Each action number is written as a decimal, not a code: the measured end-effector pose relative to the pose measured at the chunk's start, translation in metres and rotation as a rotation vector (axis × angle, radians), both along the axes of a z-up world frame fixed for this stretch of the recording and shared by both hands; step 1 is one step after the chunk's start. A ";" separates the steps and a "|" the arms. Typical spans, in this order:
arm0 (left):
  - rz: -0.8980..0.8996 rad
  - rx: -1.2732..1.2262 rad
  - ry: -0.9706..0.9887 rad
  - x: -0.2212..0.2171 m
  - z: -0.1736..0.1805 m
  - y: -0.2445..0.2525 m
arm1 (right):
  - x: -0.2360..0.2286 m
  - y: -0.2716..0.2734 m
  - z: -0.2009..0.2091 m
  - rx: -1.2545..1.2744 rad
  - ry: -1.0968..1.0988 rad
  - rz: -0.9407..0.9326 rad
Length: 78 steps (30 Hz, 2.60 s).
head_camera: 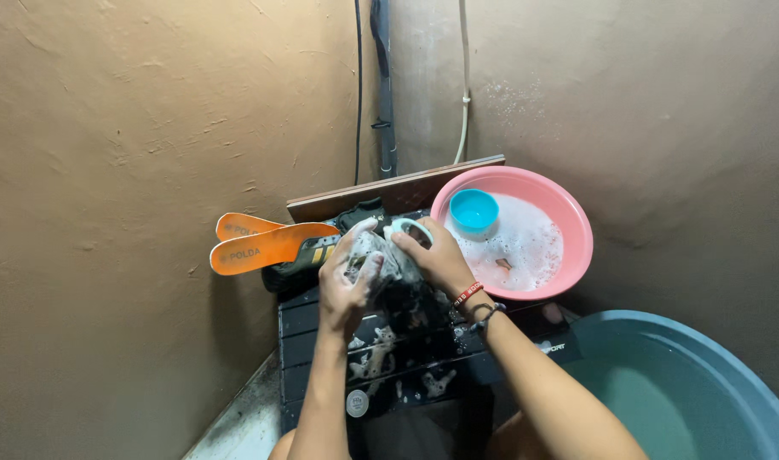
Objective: The person scrubs a dark-colored shoe with a light blue sponge on a black plastic stool. They repeatedly dip the sponge into a pink basin filled with soapy water to reapply soap and continue scrubbing the shoe's surface.
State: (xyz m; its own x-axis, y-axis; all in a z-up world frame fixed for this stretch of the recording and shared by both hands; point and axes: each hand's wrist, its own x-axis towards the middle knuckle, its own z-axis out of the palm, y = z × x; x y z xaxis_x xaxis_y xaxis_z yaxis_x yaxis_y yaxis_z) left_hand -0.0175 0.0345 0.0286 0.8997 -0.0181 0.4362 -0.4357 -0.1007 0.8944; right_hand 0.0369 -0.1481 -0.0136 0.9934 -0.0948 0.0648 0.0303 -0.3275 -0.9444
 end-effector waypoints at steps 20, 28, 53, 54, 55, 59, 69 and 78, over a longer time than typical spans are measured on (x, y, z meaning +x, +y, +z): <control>0.123 0.155 -0.022 0.019 -0.031 -0.001 | -0.034 0.032 -0.002 -0.027 -0.117 -0.028; 0.120 0.064 0.022 0.010 -0.011 -0.010 | -0.034 0.035 0.039 0.128 -0.109 -0.031; 0.723 0.234 -0.095 0.033 -0.036 0.024 | -0.039 0.054 -0.022 -0.046 -0.081 0.009; 0.771 0.276 -0.124 0.036 -0.044 0.025 | -0.044 0.058 -0.012 0.026 -0.168 0.034; 0.772 0.275 -0.120 0.038 -0.052 0.027 | -0.042 0.059 -0.005 0.024 -0.164 0.035; 0.956 0.472 -0.271 0.052 -0.073 0.034 | -0.043 0.065 -0.032 -0.002 -0.298 -0.048; 0.918 0.159 0.058 0.034 -0.041 0.019 | -0.047 0.085 0.004 0.108 -0.341 -0.005; 0.923 0.109 0.147 0.041 -0.044 0.024 | -0.044 0.055 -0.084 -0.118 -0.009 -0.175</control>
State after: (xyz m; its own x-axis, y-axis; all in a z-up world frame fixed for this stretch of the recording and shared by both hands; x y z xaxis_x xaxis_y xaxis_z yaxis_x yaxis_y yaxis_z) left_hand 0.0238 0.0583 -0.0158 0.6247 0.6956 0.3549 -0.0250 -0.4364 0.8994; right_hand -0.0069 -0.0929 -0.0978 0.9618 -0.2569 0.0941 -0.0287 -0.4368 -0.8991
